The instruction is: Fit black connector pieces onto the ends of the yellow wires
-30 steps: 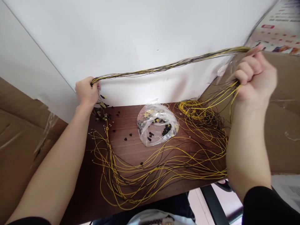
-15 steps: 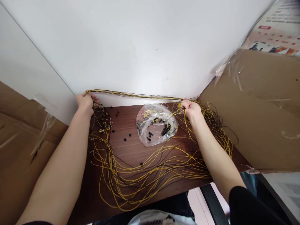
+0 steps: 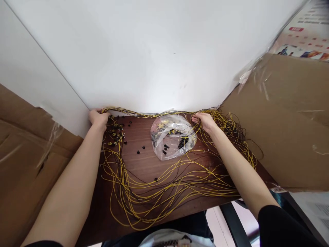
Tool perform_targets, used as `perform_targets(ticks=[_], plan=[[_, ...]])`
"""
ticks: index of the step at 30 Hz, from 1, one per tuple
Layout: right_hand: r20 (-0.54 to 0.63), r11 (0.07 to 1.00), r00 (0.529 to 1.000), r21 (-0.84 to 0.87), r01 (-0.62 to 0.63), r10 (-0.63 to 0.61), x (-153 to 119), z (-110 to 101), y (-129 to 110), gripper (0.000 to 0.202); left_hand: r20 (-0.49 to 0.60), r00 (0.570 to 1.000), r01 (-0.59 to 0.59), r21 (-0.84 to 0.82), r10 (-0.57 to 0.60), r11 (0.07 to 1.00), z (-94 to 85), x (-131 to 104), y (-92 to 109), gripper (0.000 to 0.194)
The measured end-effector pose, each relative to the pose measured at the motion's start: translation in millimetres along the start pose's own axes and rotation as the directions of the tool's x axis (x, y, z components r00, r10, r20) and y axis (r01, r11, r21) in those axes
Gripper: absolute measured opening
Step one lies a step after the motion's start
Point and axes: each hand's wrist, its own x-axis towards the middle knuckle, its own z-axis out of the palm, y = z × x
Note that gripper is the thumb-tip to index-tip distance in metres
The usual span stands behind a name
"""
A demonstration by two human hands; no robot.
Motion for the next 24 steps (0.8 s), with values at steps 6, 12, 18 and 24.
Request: perform_targets(ticks=[6,12,18,24], plan=[[0.248,0.565,0.876,-0.685,0.46,-0.413,-22,12,-23,0.025,0.068,0.995,-0.078,0.165,0.067,0.983,-10.1,-7,-1,0.054],[0.608,0.31,0.684,-0.613,0.727,-0.402,-116,56,-39,0.039,0.146,0.971,-0.218,0.219,0.189,0.951,-25.2,-28,8,0.062],[0.903,0.253,0.43,-0.419,0.872,0.012,-239,73,19,0.082,0.256,0.903,-0.405,0.234,0.346,0.884,-27.3,-37,-12,0.068],[0.909,0.09,0.413,-0.408,0.909,-0.05,-289,69,90,0.095,0.203,0.855,-0.515,0.219,0.477,0.829,-16.8,-39,-39,0.057]])
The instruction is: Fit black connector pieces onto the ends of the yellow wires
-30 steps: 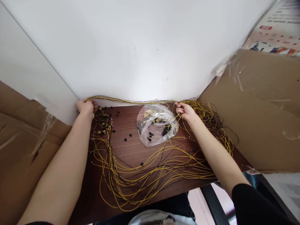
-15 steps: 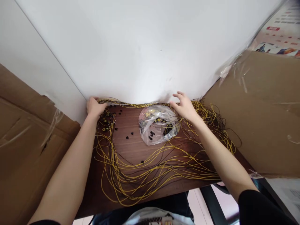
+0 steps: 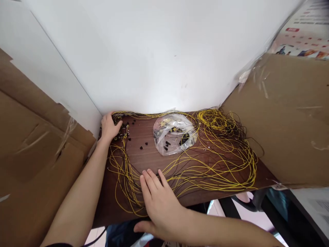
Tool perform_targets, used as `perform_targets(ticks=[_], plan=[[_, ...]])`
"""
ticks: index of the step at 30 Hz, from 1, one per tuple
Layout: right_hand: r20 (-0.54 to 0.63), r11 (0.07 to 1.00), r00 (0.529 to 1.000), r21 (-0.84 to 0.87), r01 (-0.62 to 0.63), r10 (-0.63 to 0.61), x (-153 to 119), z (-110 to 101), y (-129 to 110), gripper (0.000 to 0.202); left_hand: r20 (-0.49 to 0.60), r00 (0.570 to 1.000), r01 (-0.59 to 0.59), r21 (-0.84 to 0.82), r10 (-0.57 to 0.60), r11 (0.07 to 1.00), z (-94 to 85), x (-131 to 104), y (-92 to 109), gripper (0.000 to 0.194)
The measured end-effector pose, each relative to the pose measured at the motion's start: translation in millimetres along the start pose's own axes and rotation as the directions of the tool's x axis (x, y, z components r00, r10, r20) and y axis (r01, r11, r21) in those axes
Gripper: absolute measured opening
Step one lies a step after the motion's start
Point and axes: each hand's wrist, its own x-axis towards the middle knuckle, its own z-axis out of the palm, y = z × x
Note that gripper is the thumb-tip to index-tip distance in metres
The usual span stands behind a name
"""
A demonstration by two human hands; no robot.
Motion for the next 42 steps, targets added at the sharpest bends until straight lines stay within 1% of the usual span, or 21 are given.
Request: perform_targets(ticks=[3,6,8,10,11,15,18,19,22,24,27,30,33,35,39,40,42], plan=[[-0.149,0.999,0.989,-0.05,0.002,-0.01,-6,21,-1,0.087,-0.035,0.999,-0.018,0.011,0.018,1.0,6.5,0,-2,0.048],[-0.25,0.992,0.963,-0.1,0.081,-0.104,-14,29,6,0.064,-0.042,0.998,-0.045,0.023,0.046,0.999,9.8,4,-3,0.045],[-0.258,0.982,0.951,-0.116,0.146,-0.172,-19,30,11,0.043,-0.047,0.997,-0.056,0.009,0.056,0.998,10.6,5,-5,0.045],[-0.242,0.975,0.946,-0.109,0.193,-0.214,-23,28,15,0.02,-0.06,0.997,-0.047,-0.016,0.046,0.999,10.9,6,-6,0.046],[-0.233,0.973,0.945,-0.1,0.209,-0.227,-25,27,16,0.016,-0.064,0.997,-0.04,-0.027,0.038,0.999,11.0,6,-7,0.047],[-0.211,0.975,0.952,-0.035,0.22,-0.223,-28,20,20,0.018,-0.057,0.998,-0.025,-0.036,0.023,0.999,11.3,6,-7,0.047],[-0.204,0.98,0.965,0.075,0.184,-0.166,-29,7,27,0.017,-0.056,0.998,-0.02,-0.03,0.018,0.999,11.3,6,-6,0.048],[-0.197,0.981,0.973,0.128,0.147,-0.12,-28,0,31,0.017,-0.058,0.998,-0.019,-0.027,0.018,0.999,11.2,6,-5,0.049],[-0.101,0.955,0.993,0.295,-0.024,0.056,-27,-28,47,0.011,-0.059,0.998,-0.018,-0.027,0.017,0.999,11.1,6,-5,0.05],[-0.027,0.926,0.986,0.349,-0.143,0.162,-26,-46,58,0.009,-0.056,0.998,-0.02,-0.037,0.018,0.999,11.3,6,-6,0.05],[0.015,0.903,0.972,0.367,-0.223,0.234,-26,-61,67,0.009,-0.057,0.998,-0.019,-0.051,0.016,0.998,12.0,7,-7,0.049],[0.034,0.933,0.974,0.281,-0.224,0.223,-29,-58,65,0.013,-0.057,0.998,-0.014,-0.054,0.011,0.998,12.4,7,-7,0.048],[0.046,0.983,0.99,0.121,-0.137,0.132,-36,-42,55,0.021,-0.045,0.999,-0.001,-0.053,-0.002,0.999,12.1,7,-6,0.047],[0.044,0.995,0.995,0.028,-0.091,0.09,-41,-32,47,0.026,-0.04,0.999,0.0,-0.05,-0.002,0.999,11.9,6,-5,0.047],[0.016,0.999,1.0,-0.053,0.011,-0.01,-52,-20,40,0.031,-0.039,0.999,-0.009,-0.039,0.008,0.999,12.4,6,-5,0.046],[0.012,0.997,0.999,-0.07,0.038,-0.037,-54,-19,40,0.031,-0.04,0.999,-0.007,-0.037,0.006,0.999,12.6,6,-6,0.046],[-0.002,0.991,0.998,-0.112,0.07,-0.071,-58,-16,40,0.02,-0.042,0.999,-0.002,-0.042,0.0,0.999,12.9,6,-6,0.045]])
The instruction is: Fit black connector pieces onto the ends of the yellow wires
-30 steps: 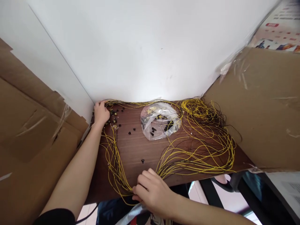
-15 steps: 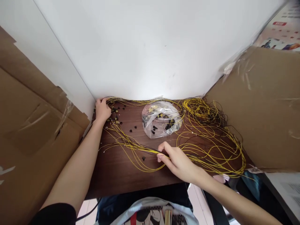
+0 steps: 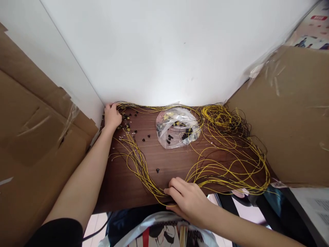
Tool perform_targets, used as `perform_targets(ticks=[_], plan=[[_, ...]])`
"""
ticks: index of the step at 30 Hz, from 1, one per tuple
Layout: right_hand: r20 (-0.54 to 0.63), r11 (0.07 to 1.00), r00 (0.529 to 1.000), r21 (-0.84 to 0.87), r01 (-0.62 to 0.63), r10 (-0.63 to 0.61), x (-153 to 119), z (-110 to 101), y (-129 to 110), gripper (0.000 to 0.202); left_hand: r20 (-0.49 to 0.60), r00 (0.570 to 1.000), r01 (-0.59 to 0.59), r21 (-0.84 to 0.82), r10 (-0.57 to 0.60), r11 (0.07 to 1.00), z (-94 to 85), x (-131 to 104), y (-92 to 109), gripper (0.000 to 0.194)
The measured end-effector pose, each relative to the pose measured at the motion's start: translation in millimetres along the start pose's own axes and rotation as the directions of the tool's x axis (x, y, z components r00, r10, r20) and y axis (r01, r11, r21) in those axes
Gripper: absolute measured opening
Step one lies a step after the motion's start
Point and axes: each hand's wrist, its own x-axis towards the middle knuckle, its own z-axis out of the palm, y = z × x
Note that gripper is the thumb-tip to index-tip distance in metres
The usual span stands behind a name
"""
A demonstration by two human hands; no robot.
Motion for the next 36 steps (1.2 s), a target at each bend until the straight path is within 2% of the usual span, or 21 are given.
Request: perform_targets(ticks=[2,5,8,11,13,15,17,20,21,24,27,32,36], plan=[[-0.023,1.0,1.0,-0.027,0.013,-0.013,-3,3,0,0.004,0.001,1.0,0.005,-0.016,-0.005,1.0,-0.1,0,0,0.045],[-0.029,1.0,0.999,0.001,0.028,-0.028,-7,7,-1,0.01,0.013,1.0,0.016,-0.031,-0.015,0.999,-0.8,0,1,0.045],[0.013,0.998,1.0,0.064,0.015,-0.016,-7,5,-1,0.009,0.021,1.0,0.021,-0.019,-0.021,1.0,-1.5,0,2,0.045],[0.031,0.982,0.999,0.187,-0.029,0.023,-3,-12,3,0.006,0.02,1.0,0.016,0.009,-0.016,1.0,-1.9,0,3,0.046],[-0.003,0.953,0.998,0.298,-0.06,0.063,1,-31,10,0.005,0.02,1.0,0.011,0.027,-0.011,1.0,-1.9,-1,3,0.047],[-0.039,0.901,0.99,0.42,-0.107,0.136,5,-52,20,0.009,0.022,1.0,0.01,0.038,-0.011,0.999,-1.9,-1,3,0.047],[-0.085,0.806,0.966,0.572,-0.155,0.246,8,-72,31,0.011,0.022,1.0,0.012,0.041,-0.013,0.999,-2.1,-1,3,0.047],[-0.168,0.63,0.868,0.752,-0.194,0.467,14,-90,50,0.017,0.019,1.0,0.01,0.04,-0.01,0.999,-2.4,-1,3,0.046],[-0.16,0.578,0.854,0.794,-0.186,0.494,16,-94,56,0.021,0.019,1.0,0.007,0.042,-0.008,0.999,-2.5,-1,4,0.046],[-0.116,0.417,0.86,0.901,-0.119,0.497,26,-101,73,0.031,0.016,1.0,0.001,0.057,-0.002,0.998,-2.5,-1,4,0.046],[-0.205,0.333,0.839,0.942,0.031,0.504,37,-110,82,0.032,0.017,1.0,0.001,0.066,-0.002,0.998,-2.7,-1,3,0.047],[-0.477,0.399,0.743,0.866,0.303,0.47,47,-134,85,0.03,0.02,1.0,0.004,0.065,-0.005,0.998,-3.3,-2,5,0.047],[-0.592,0.48,0.639,0.796,0.369,0.491,49,-152,88,0.031,0.017,1.0,0.01,0.054,-0.01,0.998,-3.1,-2,5,0.047]])
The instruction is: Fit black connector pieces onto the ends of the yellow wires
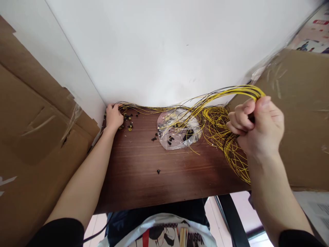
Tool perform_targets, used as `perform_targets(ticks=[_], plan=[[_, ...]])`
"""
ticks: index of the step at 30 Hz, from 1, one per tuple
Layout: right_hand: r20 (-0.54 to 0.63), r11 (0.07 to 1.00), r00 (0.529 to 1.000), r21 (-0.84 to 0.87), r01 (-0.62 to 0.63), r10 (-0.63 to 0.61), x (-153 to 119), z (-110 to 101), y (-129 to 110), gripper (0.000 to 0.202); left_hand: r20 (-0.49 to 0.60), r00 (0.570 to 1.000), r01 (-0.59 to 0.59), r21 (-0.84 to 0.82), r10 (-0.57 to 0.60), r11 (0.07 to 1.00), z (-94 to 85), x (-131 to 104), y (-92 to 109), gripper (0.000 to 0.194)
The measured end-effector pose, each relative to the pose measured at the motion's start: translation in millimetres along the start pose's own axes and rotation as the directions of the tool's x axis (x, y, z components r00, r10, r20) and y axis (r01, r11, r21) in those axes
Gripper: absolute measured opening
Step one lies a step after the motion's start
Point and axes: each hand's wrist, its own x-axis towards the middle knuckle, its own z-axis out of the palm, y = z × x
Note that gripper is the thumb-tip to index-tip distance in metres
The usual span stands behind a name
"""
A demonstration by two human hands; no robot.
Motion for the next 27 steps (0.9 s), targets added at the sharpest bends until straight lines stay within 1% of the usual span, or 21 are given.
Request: perform_targets(ticks=[2,5,8,10,13,16,18,21,23,24,25,26,27], plan=[[-0.04,0.999,0.999,-0.027,0.022,-0.023,5,-2,-4,0.032,0.002,1.0,0.002,-0.014,-0.002,1.0,0.0,1,-1,0.047],[-0.063,0.998,0.997,-0.048,0.051,-0.054,9,-3,-7,0.034,0.007,1.0,-0.004,-0.035,0.004,0.999,-1.3,2,-1,0.048],[-0.086,0.996,0.993,-0.055,0.072,-0.077,11,-3,-7,0.035,0.014,1.0,-0.004,-0.053,0.004,0.999,-4.7,2,4,0.057],[-0.118,0.995,0.989,-0.058,0.085,-0.092,11,-4,-7,0.037,0.035,0.999,0.001,-0.033,0.0,0.999,-8.4,1,11,0.062],[-0.179,0.99,0.975,-0.067,0.121,-0.132,11,-7,-7,0.038,0.067,0.998,-0.005,0.053,0.001,0.999,-16.3,-2,25,0.056],[-0.226,0.987,0.962,-0.078,0.141,-0.156,11,-10,-7,0.037,0.083,0.996,-0.049,0.115,0.039,0.992,-26.5,-7,43,0.052],[-0.233,0.986,0.959,-0.082,0.146,-0.161,12,-11,-7,0.037,0.096,0.991,-0.104,0.13,0.092,0.986,-33.8,-13,57,0.053],[-0.235,0.985,0.958,-0.091,0.144,-0.161,12,-12,-7,0.038,0.058,0.978,-0.204,0.135,0.198,0.97,-43.6,-26,79,0.049],[-0.256,0.987,0.954,-0.09,0.136,-0.155,12,-12,-7,0.039,0.05,0.964,-0.264,0.12,0.26,0.957,-48.4,-36,91,0.044],[-0.271,0.987,0.95,-0.089,0.135,-0.154,12,-11,-7,0.039,0.082,0.953,-0.3,0.102,0.293,0.948,-50.0,-41,96,0.04],[-0.283,0.987,0.947,-0.087,0.134,-0.154,12,-11,-7,0.04,0.149,0.931,-0.346,0.075,0.333,0.935,-51.1,-47,99,0.037],[-0.29,0.987,0.945,-0.087,0.134,-0.154,11,-11,-7,0.041,0.241,0.896,-0.393,0.034,0.374,0.919,-51.5,-53,102,0.035],[-0.291,0.987,0.944,-0.088,0.134,-0.154,11,-10,-8,0.041,0.344,0.844,-0.433,-0.016,0.411,0.901,-51.5,-58,104,0.034]])
